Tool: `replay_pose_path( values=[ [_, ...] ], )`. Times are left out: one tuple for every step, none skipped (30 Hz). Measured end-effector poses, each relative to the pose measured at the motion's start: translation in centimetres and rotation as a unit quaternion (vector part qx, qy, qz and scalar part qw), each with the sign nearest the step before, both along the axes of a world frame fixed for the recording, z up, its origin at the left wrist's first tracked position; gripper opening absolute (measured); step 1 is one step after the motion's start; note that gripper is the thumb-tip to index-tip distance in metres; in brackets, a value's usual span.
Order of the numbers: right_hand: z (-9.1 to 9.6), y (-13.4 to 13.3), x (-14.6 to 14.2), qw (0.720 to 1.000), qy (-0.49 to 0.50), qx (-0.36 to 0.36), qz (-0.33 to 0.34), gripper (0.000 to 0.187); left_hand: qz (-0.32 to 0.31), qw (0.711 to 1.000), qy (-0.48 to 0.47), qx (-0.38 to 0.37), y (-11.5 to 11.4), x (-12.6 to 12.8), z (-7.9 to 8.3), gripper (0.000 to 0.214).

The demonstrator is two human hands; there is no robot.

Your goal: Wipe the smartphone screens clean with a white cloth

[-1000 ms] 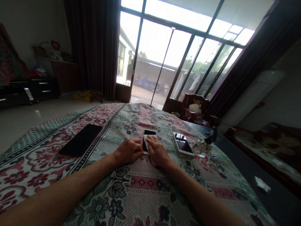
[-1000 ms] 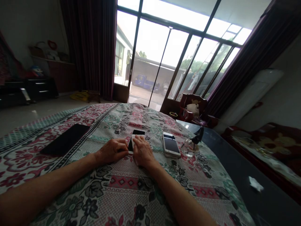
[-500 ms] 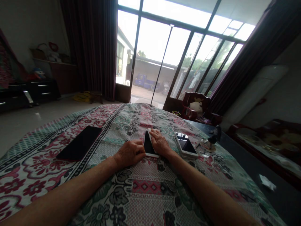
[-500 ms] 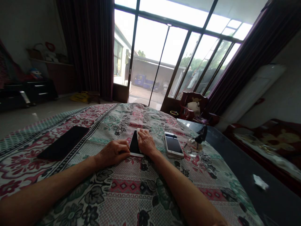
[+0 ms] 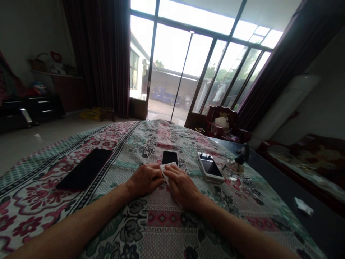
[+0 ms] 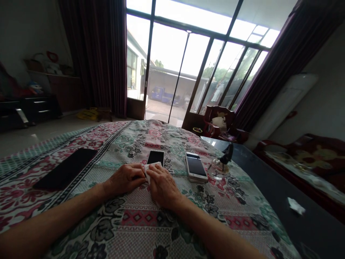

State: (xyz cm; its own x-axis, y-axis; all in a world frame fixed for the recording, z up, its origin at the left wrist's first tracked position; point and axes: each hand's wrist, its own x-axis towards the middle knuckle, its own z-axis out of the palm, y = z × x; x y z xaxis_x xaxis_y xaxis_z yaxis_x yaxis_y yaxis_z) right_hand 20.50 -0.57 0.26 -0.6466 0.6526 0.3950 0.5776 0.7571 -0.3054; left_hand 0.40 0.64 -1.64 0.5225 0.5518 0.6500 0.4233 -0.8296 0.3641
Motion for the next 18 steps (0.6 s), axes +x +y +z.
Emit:
replay_pose_path(
  values=[
    [0.1, 0.6, -0.2, 1.0, -0.002, 0.0, -0.002, 0.033, 0.002, 1.0, 0.0, 0.0, 0.0, 0.0, 0.0, 0.021],
    [0.2, 1.4, -0.4, 1.0, -0.006, 0.0, -0.008, 0.031, 0.007, 1.0, 0.001, 0.0, 0.0, 0.0, 0.1, 0.022],
    [0.3, 2.2, -0.6, 1.0, -0.009, 0.0, -0.018, 0.03, 0.013, 1.0, 0.005, 0.0, 0.0, 0.0, 0.2, 0.024],
    [0.4, 3.1, -0.9, 1.0, -0.012, 0.0, -0.027, 0.03, 0.02, 1.0, 0.009, -0.001, 0.0, 0.0, 0.2, 0.025],
    [0.4, 4.0, -1.2, 0.999, -0.014, -0.002, -0.04, 0.03, 0.026, 1.0, 0.014, -0.002, 0.0, 0.0, 0.3, 0.026],
    [0.3, 5.0, -1.4, 0.998, -0.013, -0.004, -0.054, 0.031, 0.03, 0.999, 0.018, -0.004, 0.0, 0.0, 0.3, 0.026],
    [0.2, 5.9, -1.6, 0.998, -0.009, -0.004, -0.069, 0.032, 0.032, 0.999, 0.021, -0.006, 0.0, 0.0, 0.3, 0.027],
    [0.0, 6.7, -1.8, 0.996, -0.006, -0.005, -0.083, 0.032, 0.033, 0.999, 0.022, -0.007, -0.1, 0.0, 0.3, 0.027],
    [-0.1, 7.6, -1.9, 0.995, -0.002, -0.006, -0.097, 0.033, 0.033, 0.999, 0.022, -0.009, -0.1, 0.0, 0.3, 0.027],
    [-0.3, 8.3, -2.0, 0.994, 0.001, -0.007, -0.11, 0.035, 0.034, 0.999, 0.02, -0.01, -0.1, 0.0, 0.3, 0.028],
    [-0.5, 9.0, -2.0, 0.993, 0.001, -0.008, -0.12, 0.036, 0.035, 0.999, 0.019, -0.012, -0.1, 0.0, 0.3, 0.027],
    [-0.6, 9.6, -1.9, 0.992, 0.0, -0.009, -0.128, 0.038, 0.036, 0.999, 0.017, -0.011, -0.1, 0.0, 0.3, 0.027],
    [-0.7, 10.0, -1.8, 0.991, -0.003, -0.009, -0.133, 0.04, 0.036, 0.999, 0.016, -0.011, -0.1, 0.0, 0.3, 0.027],
    [-0.8, 10.2, -1.7, 0.991, -0.007, -0.009, -0.136, 0.041, 0.037, 0.999, 0.016, -0.012, -0.1, 0.0, 0.3, 0.027],
    [-0.8, 10.2, -1.6, 0.991, -0.011, -0.006, -0.137, 0.042, 0.036, 0.999, 0.018, -0.012, -0.1, 0.0, 0.3, 0.027],
    [-0.6, 10.0, -1.5, 0.991, -0.015, -0.002, -0.136, 0.042, 0.036, 0.999, 0.019, -0.012, -0.1, 0.0, 0.3, 0.027],
    [-0.5, 9.6, -1.5, 0.991, -0.019, 0.004, -0.134, 0.041, 0.035, 0.999, 0.019, -0.012, -0.1, 0.0, 0.4, 0.026],
    [-0.2, 9.0, -1.5, 0.991, -0.026, 0.009, -0.131, 0.039, 0.035, 0.999, 0.018, -0.012, -0.1, 0.1, 0.4, 0.026]
  ],
)
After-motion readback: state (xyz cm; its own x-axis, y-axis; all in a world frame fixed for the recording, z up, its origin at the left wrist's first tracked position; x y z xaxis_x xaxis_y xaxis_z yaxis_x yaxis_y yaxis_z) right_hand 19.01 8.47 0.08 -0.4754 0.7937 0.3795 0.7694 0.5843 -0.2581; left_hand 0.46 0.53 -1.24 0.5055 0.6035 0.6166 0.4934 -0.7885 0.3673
